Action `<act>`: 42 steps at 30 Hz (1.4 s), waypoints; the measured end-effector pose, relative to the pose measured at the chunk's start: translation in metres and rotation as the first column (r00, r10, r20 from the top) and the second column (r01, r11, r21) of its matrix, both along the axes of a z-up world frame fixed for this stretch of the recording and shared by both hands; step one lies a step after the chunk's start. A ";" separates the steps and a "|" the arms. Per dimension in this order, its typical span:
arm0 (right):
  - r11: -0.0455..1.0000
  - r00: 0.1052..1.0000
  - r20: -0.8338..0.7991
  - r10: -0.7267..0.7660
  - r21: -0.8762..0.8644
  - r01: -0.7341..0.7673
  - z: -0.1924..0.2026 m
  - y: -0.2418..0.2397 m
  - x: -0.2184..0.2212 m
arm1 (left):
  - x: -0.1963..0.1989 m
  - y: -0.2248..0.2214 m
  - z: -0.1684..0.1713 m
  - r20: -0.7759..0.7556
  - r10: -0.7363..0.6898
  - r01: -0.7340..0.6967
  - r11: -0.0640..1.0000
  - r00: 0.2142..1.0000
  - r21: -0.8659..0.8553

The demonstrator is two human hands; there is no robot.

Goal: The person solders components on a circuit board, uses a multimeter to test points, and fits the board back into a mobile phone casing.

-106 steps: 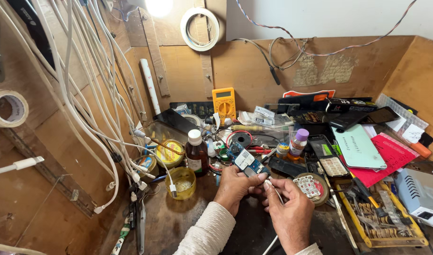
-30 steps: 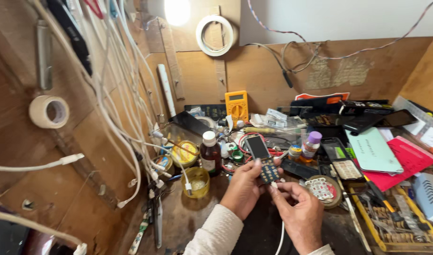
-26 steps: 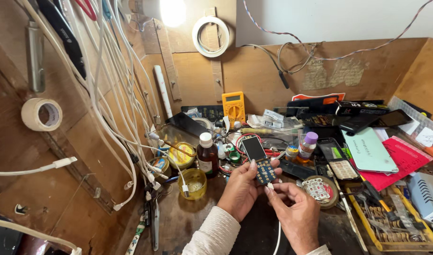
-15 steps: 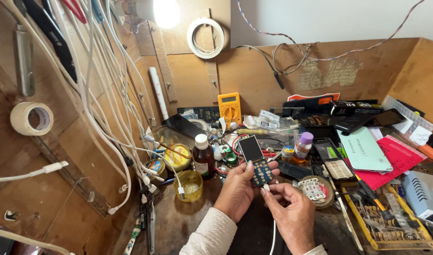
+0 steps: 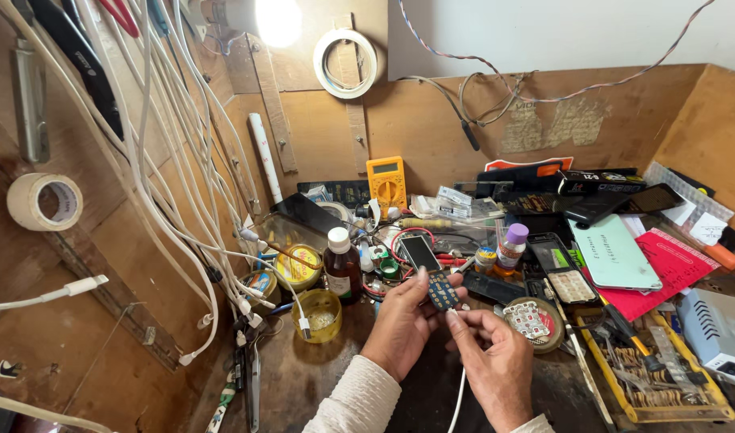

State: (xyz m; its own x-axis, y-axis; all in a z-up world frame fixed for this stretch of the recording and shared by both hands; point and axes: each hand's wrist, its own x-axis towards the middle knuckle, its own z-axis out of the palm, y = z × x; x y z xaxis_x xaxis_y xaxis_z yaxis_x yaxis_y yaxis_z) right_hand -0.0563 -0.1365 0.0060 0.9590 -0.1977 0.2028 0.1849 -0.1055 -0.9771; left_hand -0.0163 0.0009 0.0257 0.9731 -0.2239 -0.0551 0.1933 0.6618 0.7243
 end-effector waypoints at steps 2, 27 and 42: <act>0.999 1.000 0.004 -0.017 -0.039 0.017 0.001 -0.001 -0.001 | 0.001 0.000 -0.004 0.013 0.013 -0.013 1.000 1.000 0.028; 0.966 0.958 -0.122 -0.258 -0.054 0.253 0.012 -0.003 -0.009 | -0.042 0.018 -0.006 -0.111 0.137 -0.042 0.793 0.984 0.607; 0.948 0.942 -0.143 -0.303 -0.145 0.283 0.002 -0.005 0.007 | 0.096 -0.013 0.031 0.670 -0.420 -0.790 -0.361 0.613 0.496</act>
State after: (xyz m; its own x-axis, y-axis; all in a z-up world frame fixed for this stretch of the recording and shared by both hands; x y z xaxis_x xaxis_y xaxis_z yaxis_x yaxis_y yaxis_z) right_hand -0.0489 -0.1410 0.0082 0.8839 -0.4589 0.0899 -0.0312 -0.2497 -0.9678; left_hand 0.0798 -0.0117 0.0564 0.7711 -0.2815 0.5711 -0.3797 -0.9233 0.0577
